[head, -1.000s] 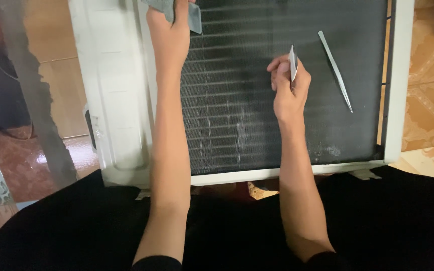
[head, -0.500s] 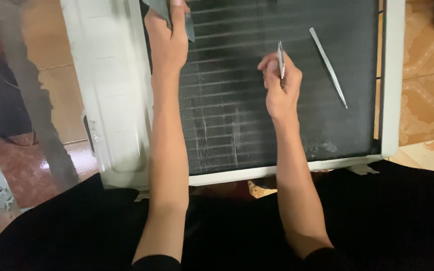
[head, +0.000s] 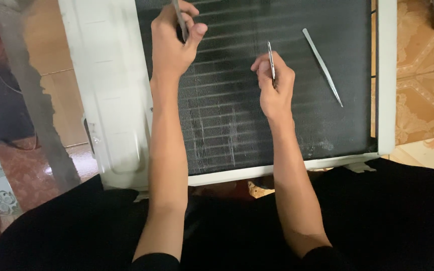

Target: Repairing the fins of an air conditioner unit using metal plates and a thin tool

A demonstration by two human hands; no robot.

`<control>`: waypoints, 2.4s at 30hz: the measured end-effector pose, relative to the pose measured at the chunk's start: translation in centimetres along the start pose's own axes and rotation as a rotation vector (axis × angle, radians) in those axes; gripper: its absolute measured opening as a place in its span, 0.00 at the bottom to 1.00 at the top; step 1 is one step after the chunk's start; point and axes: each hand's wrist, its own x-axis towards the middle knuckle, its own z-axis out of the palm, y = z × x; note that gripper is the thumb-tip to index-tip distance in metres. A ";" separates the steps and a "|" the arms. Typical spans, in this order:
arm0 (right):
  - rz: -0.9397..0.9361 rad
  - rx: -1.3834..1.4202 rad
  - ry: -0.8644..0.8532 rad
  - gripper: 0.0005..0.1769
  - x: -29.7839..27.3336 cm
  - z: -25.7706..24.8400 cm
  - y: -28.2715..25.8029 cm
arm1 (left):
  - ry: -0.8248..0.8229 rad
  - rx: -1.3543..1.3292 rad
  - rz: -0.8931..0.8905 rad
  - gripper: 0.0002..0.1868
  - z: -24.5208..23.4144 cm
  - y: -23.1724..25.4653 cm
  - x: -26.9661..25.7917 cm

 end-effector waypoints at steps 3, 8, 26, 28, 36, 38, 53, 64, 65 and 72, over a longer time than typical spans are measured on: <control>0.040 0.017 -0.003 0.16 0.0 0.1 -0.6 | 0.004 -0.013 -0.034 0.27 -0.2 0.0 -0.1; 0.024 -0.014 -0.001 0.16 0.0 0.2 -0.7 | -0.024 -0.014 0.031 0.22 -0.4 -0.7 -0.2; -0.029 -0.018 0.008 0.04 0.1 0.2 -1.2 | -0.070 -0.035 0.032 0.24 -0.5 -0.7 -0.1; -0.031 0.003 0.012 0.06 0.1 0.1 -1.6 | -0.076 -0.044 0.044 0.23 -0.5 -0.5 0.0; -0.041 0.104 -0.034 0.21 0.1 -0.6 -1.8 | -0.103 -0.052 -0.028 0.26 -0.6 -0.6 -0.2; -0.003 0.156 -0.033 0.20 0.1 -0.6 -1.4 | -0.102 -0.034 0.003 0.26 -0.6 -0.3 -0.1; 0.047 0.078 0.042 0.03 0.1 -0.1 -0.3 | -0.024 -0.130 0.038 0.34 -0.6 0.0 -0.2; -0.003 0.040 0.024 0.03 0.1 -0.2 -0.2 | 0.041 -0.037 0.087 0.29 -0.5 0.1 -0.3; 0.002 0.043 0.023 0.03 0.1 -0.2 -0.1 | 0.025 -0.072 0.061 0.27 -0.5 0.1 -0.4; -0.039 0.034 0.031 0.08 0.1 -0.4 0.6 | -0.248 0.003 -0.199 0.26 -2.4 1.0 -0.4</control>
